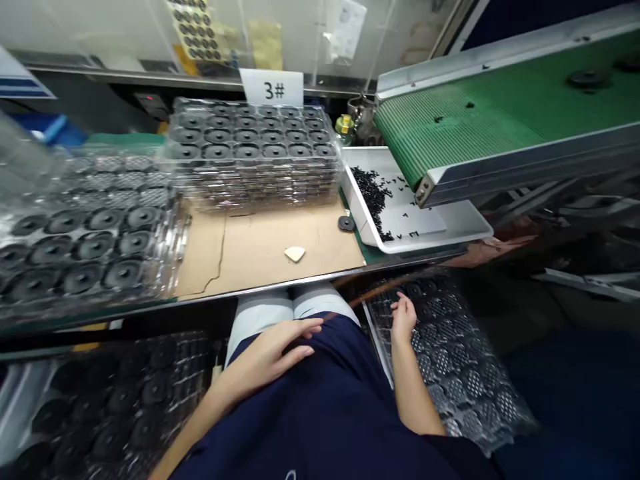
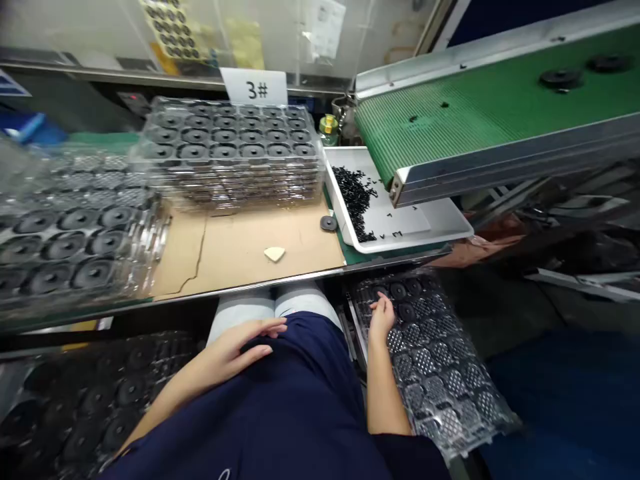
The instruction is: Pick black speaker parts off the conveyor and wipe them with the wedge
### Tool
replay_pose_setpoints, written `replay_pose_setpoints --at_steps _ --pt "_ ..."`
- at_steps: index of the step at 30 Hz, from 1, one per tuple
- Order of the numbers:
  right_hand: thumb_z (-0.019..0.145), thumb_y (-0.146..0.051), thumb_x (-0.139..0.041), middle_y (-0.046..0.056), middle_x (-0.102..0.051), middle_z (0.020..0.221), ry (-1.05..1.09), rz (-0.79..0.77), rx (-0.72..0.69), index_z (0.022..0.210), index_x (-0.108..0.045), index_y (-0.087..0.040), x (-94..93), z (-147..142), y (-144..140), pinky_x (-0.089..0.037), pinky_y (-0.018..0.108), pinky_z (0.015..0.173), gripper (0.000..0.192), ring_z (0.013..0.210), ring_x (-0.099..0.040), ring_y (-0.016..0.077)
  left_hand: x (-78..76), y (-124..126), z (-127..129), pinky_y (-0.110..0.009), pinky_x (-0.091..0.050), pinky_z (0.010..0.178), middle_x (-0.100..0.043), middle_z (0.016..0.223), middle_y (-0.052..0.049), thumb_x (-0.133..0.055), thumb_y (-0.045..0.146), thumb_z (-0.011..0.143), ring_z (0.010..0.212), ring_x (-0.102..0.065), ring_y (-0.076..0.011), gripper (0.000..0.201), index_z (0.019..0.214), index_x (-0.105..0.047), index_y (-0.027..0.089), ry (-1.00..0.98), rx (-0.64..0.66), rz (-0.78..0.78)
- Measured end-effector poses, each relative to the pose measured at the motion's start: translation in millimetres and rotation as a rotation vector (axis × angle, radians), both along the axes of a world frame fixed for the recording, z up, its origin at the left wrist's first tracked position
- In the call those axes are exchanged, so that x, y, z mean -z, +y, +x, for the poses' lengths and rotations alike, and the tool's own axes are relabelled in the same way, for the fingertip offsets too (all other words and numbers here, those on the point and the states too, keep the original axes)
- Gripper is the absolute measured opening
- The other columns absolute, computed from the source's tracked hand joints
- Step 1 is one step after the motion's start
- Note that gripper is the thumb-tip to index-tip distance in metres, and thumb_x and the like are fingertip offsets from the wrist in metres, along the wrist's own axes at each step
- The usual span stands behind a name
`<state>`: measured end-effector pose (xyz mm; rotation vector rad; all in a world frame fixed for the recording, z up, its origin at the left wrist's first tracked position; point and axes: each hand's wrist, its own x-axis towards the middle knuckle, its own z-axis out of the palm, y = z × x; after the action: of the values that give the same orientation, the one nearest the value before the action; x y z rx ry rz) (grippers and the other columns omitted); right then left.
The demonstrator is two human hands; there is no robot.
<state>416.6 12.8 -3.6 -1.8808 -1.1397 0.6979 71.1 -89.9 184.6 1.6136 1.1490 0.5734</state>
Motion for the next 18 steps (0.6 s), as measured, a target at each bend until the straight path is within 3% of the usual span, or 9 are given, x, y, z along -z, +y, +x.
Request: replay_pose_setpoints --at_steps 3,7,11,15,18 --pt "0.094 -0.040 -0.050 0.003 -0.063 0.091 -0.028 0.027 -0.231 0.112 -0.059 -0.013 -7.9 -49 14 -0.053 0.030 0.072 0.033 0.076 -0.061 0.0116 -4.8 -16 -1 -0.036 -0.047 0.101 -0.063 0.126 -0.007 -0.050 0.035 0.092 0.112 -0.061 -0.0174 0.043 0.134 -0.048 0.024 -0.015 -0.057 0.026" --pt "0.094 -0.039 -0.048 0.001 -0.063 0.074 -0.130 0.074 -0.557 0.105 -0.066 -0.016 -38.0 -85 40 -0.050 0.029 0.074 0.032 0.068 -0.059 0.0124 -7.0 -31 -3 -0.035 -0.048 0.098 -0.065 0.124 -0.007 -0.050 0.031 0.092 0.109 -0.062 -0.0171 0.043 0.135 -0.047 0.025 -0.090 -0.164 0.068" --pt "0.095 -0.038 -0.048 0.005 -0.064 0.095 -0.293 0.047 -0.730 0.113 -0.060 -0.015 -59.4 -109 80 -0.051 0.034 0.082 0.031 0.084 -0.062 0.0142 -7.2 -39 -3 -0.032 -0.046 0.098 -0.066 0.121 -0.005 -0.052 0.030 0.091 0.107 -0.062 -0.0158 0.043 0.134 -0.049 0.025 -0.112 -0.236 0.148" --pt "0.092 -0.036 -0.055 0.008 -0.060 0.114 -0.477 -0.089 -0.869 0.116 -0.057 -0.015 -57.8 -137 110 -0.052 0.039 0.087 0.033 0.100 -0.060 0.0179 -10.4 -44 -2 -0.030 -0.047 0.096 -0.068 0.118 -0.006 -0.054 0.030 0.090 0.104 -0.063 -0.0157 0.043 0.132 -0.051 0.022 -0.114 -0.257 0.175" --pt "0.092 -0.036 -0.056 0.008 -0.058 0.118 -0.591 -0.170 -0.889 0.120 -0.055 -0.015 -53.3 -150 117 -0.051 0.042 0.089 0.035 0.104 -0.059 0.0195 -12.5 -44 -1 -0.030 -0.048 0.093 -0.068 0.117 -0.007 -0.055 0.030 0.090 0.104 -0.064 -0.0168 0.044 0.132 -0.052 0.021 -0.125 -0.251 0.189"
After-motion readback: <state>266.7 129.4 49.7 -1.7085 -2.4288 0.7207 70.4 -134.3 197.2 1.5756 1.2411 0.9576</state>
